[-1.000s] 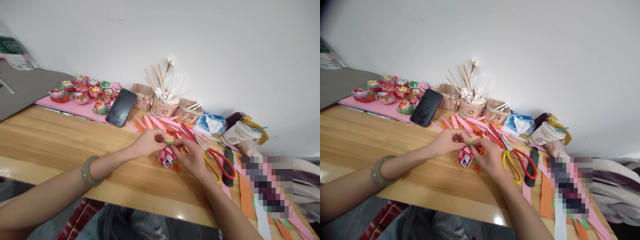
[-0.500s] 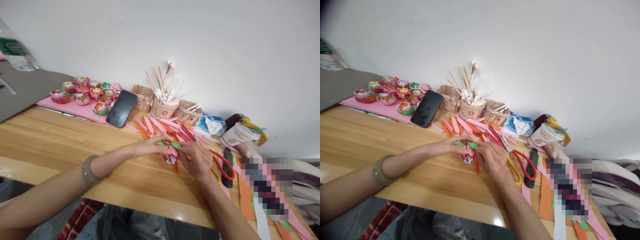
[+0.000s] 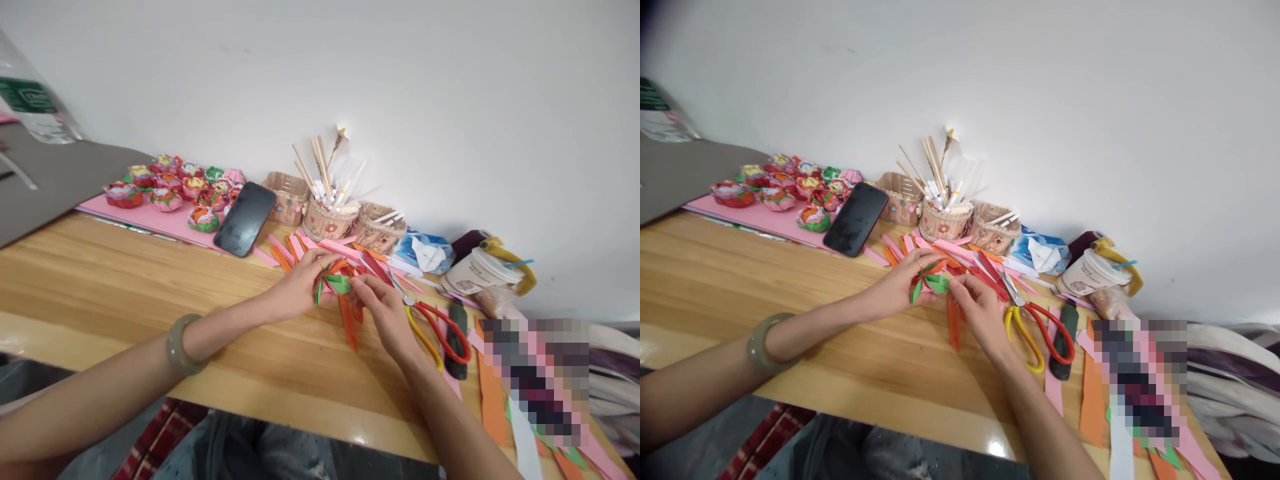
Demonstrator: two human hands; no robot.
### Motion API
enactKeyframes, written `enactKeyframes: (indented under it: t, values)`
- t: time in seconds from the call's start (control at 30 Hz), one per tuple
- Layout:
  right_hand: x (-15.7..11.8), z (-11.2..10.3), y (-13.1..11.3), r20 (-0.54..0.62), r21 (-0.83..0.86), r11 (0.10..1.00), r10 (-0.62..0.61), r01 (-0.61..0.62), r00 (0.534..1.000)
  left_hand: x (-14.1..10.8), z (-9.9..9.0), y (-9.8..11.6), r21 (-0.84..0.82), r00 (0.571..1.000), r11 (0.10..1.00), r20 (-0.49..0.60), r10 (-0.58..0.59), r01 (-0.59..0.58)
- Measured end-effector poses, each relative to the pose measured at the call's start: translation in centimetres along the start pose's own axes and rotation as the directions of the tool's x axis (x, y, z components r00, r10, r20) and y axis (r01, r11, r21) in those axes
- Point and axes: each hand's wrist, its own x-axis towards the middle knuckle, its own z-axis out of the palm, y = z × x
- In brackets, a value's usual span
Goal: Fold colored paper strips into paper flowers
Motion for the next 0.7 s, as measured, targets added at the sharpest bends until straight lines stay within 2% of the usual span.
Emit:
enactKeyframes:
  t: [0.1, 0.17, 0.33, 0.7]
  values:
    - [0.2, 0.0, 0.4, 0.072, 0.138, 0.987, 0.074, -0.083, 0.995, -0.1, 0.2, -0.3, -0.049, 1.000, 0.999, 0.018, -0.019, 0.020]
    - [0.2, 0.1, 0.6, 0.094, 0.165, 0.981, 0.087, -0.101, 0.992, -0.1, 0.4, -0.4, -0.128, 0.998, 0.990, 0.040, -0.048, 0.053]
    - [0.1, 0.3, 0.4, 0.069, 0.126, 0.990, 0.052, -0.060, 0.996, 0.1, 0.7, -0.2, -0.387, 0.997, 0.919, 0.046, -0.063, 0.076]
    - [0.1, 0.7, 0.6, 0.036, 0.033, 0.999, 0.022, -0.024, 0.999, 0.0, 0.4, 0.6, -0.555, 0.990, 0.821, 0.038, -0.139, 0.136]
